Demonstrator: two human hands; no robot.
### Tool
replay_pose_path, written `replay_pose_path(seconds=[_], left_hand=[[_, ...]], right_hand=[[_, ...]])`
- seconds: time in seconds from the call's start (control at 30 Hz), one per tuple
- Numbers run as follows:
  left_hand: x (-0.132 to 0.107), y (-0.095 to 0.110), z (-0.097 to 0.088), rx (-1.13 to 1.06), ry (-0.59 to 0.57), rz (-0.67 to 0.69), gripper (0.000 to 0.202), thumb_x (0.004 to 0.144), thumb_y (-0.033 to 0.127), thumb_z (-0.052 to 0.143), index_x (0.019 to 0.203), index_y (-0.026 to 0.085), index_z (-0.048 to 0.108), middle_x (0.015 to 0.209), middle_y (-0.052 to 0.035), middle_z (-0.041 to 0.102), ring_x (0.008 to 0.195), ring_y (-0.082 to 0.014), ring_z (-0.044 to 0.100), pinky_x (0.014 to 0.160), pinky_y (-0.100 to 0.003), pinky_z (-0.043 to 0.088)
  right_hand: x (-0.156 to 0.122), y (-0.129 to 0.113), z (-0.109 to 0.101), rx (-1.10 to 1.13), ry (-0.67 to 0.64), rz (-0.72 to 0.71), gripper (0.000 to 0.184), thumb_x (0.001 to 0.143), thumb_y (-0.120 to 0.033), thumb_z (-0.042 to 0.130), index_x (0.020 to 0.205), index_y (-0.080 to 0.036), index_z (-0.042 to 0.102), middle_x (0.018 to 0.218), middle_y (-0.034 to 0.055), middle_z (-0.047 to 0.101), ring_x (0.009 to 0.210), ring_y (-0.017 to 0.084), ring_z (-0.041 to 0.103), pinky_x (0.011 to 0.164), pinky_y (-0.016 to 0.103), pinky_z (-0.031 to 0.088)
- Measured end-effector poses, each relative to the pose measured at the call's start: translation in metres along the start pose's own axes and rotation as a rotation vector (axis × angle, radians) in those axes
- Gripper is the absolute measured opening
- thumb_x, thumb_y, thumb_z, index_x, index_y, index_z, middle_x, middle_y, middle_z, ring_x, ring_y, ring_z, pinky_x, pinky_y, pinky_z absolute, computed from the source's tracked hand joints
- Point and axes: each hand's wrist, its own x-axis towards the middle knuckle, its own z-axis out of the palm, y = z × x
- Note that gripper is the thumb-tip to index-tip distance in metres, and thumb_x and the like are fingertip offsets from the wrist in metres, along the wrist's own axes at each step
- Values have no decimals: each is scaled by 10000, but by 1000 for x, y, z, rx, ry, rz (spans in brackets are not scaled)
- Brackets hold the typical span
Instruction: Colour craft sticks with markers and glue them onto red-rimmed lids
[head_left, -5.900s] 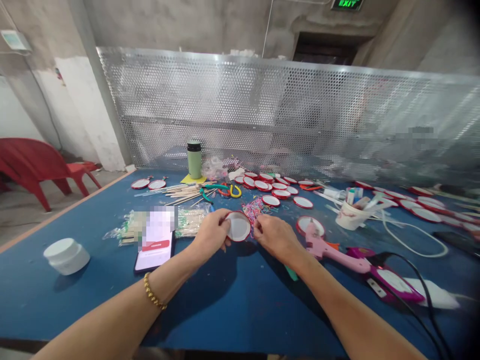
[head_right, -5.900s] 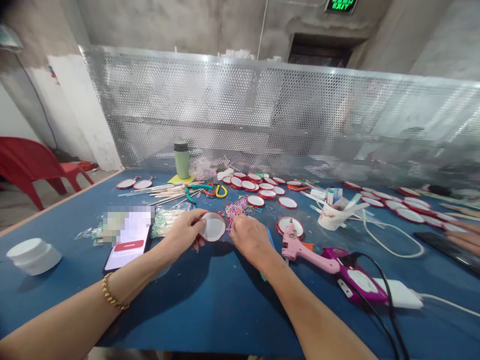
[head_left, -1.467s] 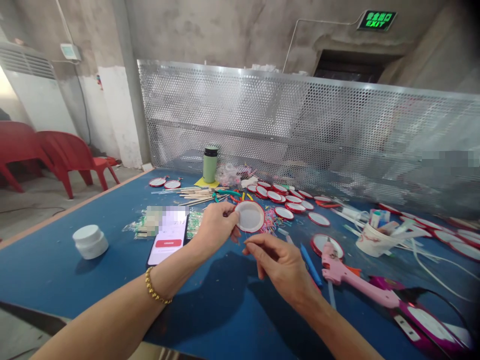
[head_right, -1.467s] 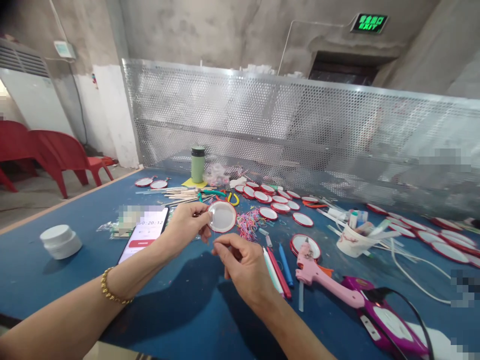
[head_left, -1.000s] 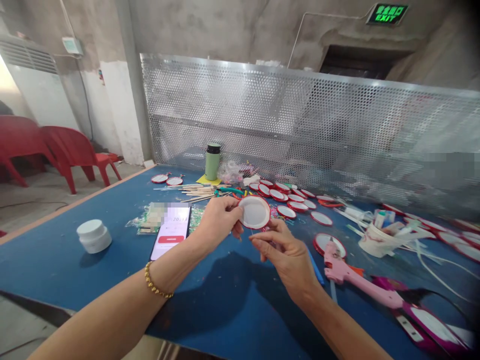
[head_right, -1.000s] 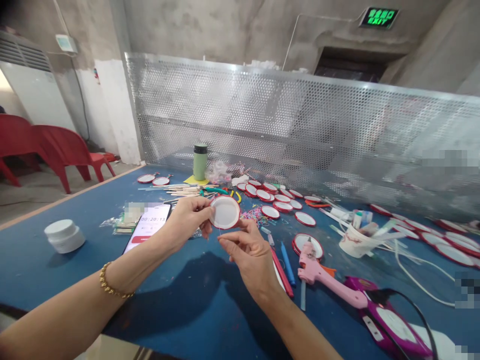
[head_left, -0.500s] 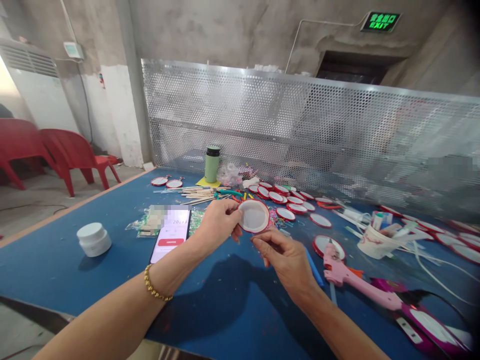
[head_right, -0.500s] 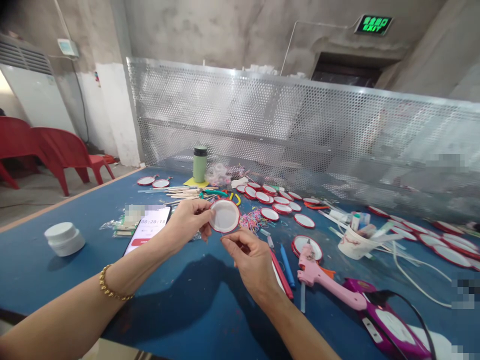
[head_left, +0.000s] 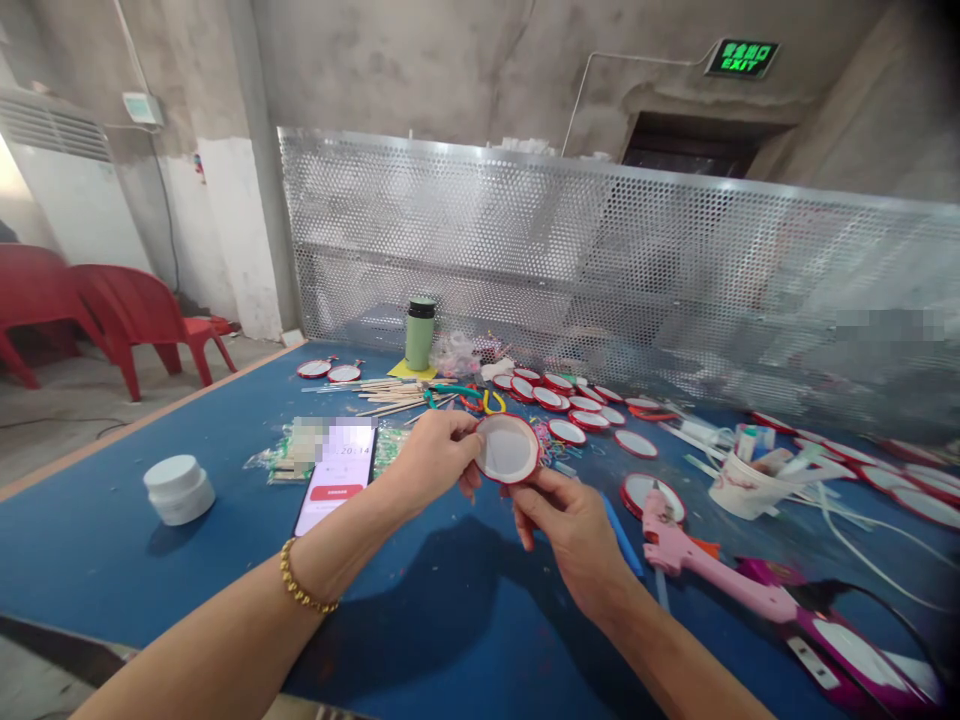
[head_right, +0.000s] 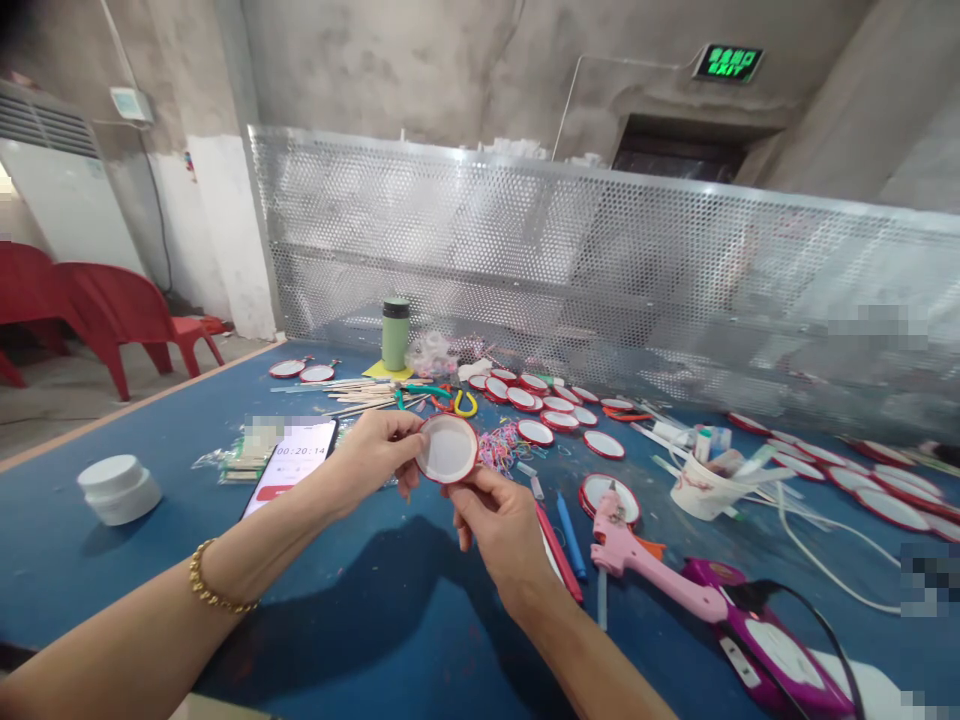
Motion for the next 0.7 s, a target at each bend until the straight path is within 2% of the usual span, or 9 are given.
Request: replay_pose_path(seconds=[0.1, 0.17, 0.23, 0.33, 0.47, 0.6, 0.7], left_hand=[[-1, 1, 0, -7, -25, -5, 194, 794, 93, 468, 621, 172, 507, 463, 34, 563, 390, -93, 543, 388, -184, 457], [-1, 2, 0, 30, -30, 0, 186, 796, 99, 467, 632, 173, 518, 460, 38, 557, 383, -96, 540, 380, -185, 453], [-2, 1, -1, 103, -38, -1, 184, 791, 97, 465, 639, 174, 534, 450, 43, 549, 373, -97, 536, 371, -180, 441], [-2, -1, 1, 206, -105, -18, 176, 790, 106, 469, 662, 175, 568, 438, 44, 548, 358, -100, 532, 356, -172, 415], [-4, -4, 5, 189, -194, -48, 154, 806, 136, 473, 752, 164, 615, 453, 36, 556, 370, -116, 539, 362, -193, 437], [-4, 0, 3, 131, -255, -49, 209, 879, 279, 479, 790, 155, 622, 516, 15, 582, 412, -119, 552, 363, -200, 433], [-4, 4, 2, 117, -201, -18, 307, 921, 379, 438, 773, 164, 598, 510, 15, 575, 408, -117, 539, 344, -194, 407]], right_hand=[[0, -2, -3, 264, -81, 106, 132, 731, -280, 683, 791, -166, 652, 688, -11, 592, 465, 69, 430, 404, 206, 366], [1, -4, -6, 313, -58, 116, 144, 722, -243, 663, 844, -170, 640, 688, -15, 588, 462, 69, 435, 390, 197, 363], [2, -5, -10, 261, 30, 67, 184, 760, -267, 631, 923, -181, 632, 644, -24, 573, 471, 89, 476, 395, 198, 387], [2, -6, -15, 63, 144, -30, 283, 853, -402, 571, 1054, -206, 609, 600, -27, 576, 494, 133, 550, 400, 216, 433], [0, -6, -15, -195, 39, -25, 361, 852, -498, 598, 1072, -211, 604, 499, -62, 534, 379, 115, 494, 343, 206, 406], [-1, -7, -13, -179, -13, 11, 349, 831, -522, 610, 958, -196, 611, 465, -71, 532, 340, 103, 478, 328, 197, 408], [-1, -7, -14, -134, -19, 34, 346, 820, -518, 621, 935, -192, 602, 455, -74, 538, 339, 103, 488, 330, 192, 412]])
